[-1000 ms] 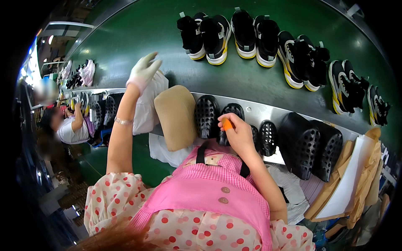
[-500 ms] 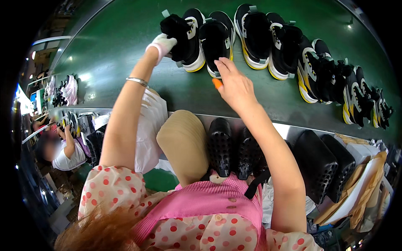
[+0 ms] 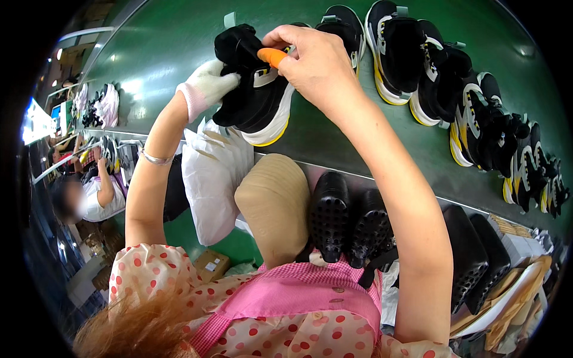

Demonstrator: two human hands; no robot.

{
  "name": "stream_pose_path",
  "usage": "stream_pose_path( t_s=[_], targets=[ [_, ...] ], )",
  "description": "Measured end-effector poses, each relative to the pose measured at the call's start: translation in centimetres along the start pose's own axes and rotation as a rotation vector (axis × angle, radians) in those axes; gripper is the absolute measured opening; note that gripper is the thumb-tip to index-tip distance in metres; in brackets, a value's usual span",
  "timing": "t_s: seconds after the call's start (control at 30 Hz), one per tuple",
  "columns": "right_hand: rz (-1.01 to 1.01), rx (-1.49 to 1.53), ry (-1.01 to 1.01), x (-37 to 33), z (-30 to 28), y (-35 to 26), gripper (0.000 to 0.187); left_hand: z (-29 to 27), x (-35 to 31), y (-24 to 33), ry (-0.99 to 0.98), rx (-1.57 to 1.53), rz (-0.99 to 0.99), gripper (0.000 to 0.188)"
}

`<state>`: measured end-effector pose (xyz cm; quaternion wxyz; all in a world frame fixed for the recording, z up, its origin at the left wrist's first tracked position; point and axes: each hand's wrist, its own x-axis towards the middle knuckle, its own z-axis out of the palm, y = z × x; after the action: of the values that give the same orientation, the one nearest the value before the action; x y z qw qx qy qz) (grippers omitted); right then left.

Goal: The person inserts shoe inserts into white paper bags, then places black clog-style shoes into the same bags. The person handles the items one at a time and places the filled bags into a large white sack.

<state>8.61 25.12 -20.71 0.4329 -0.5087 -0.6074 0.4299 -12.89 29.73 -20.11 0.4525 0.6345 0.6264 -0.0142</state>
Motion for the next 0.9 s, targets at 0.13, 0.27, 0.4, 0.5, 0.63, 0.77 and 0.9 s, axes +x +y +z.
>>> stream_pose_path(
  t_s=[0.13, 0.27, 0.4, 0.5, 0.63, 0.77, 0.9],
  targets=[
    [0.19, 0.14, -0.048, 0.3, 0.1, 0.5, 0.021, -0.1, -0.3, -0.2, 0.037, 0.013, 0.016, 0.034],
    [0.273, 0.322, -0.08, 0.5, 0.6, 1.1, 0.02, -0.3, -0.8, 0.0, 0.018, -0.023, 0.006, 0.037],
    [0.301, 0.37, -0.061, 0.4, 0.6, 1.3, 0.02, -0.1, -0.3, -1.2, 0.03, -0.047, 0.013, 0.037],
    [0.061, -0.302, 0.13, -1.1, 0.3, 2.2, 0.018, 0.0, 1.7, -2.5, 0.142, 0.073, 0.017, 0.038],
    [0.307, -1.085, -0.208, -3.7, 0.2, 2.3, 0.04, 1.3, 6.4, -7.5, 0.262, 0.06, 0.261, 0.032],
    [0.096, -0.841, -0.271, -4.8, 4.2, 9.3, 0.032, 2.9, 7.4, -13.6, 0.294, -0.148, 0.053, 0.029],
    [0.115, -0.892, -0.129, -6.4, 0.8, 11.9, 0.027, 9.9, 8.0, -6.3, 0.281, -0.119, 0.115, 0.027]
  ],
)
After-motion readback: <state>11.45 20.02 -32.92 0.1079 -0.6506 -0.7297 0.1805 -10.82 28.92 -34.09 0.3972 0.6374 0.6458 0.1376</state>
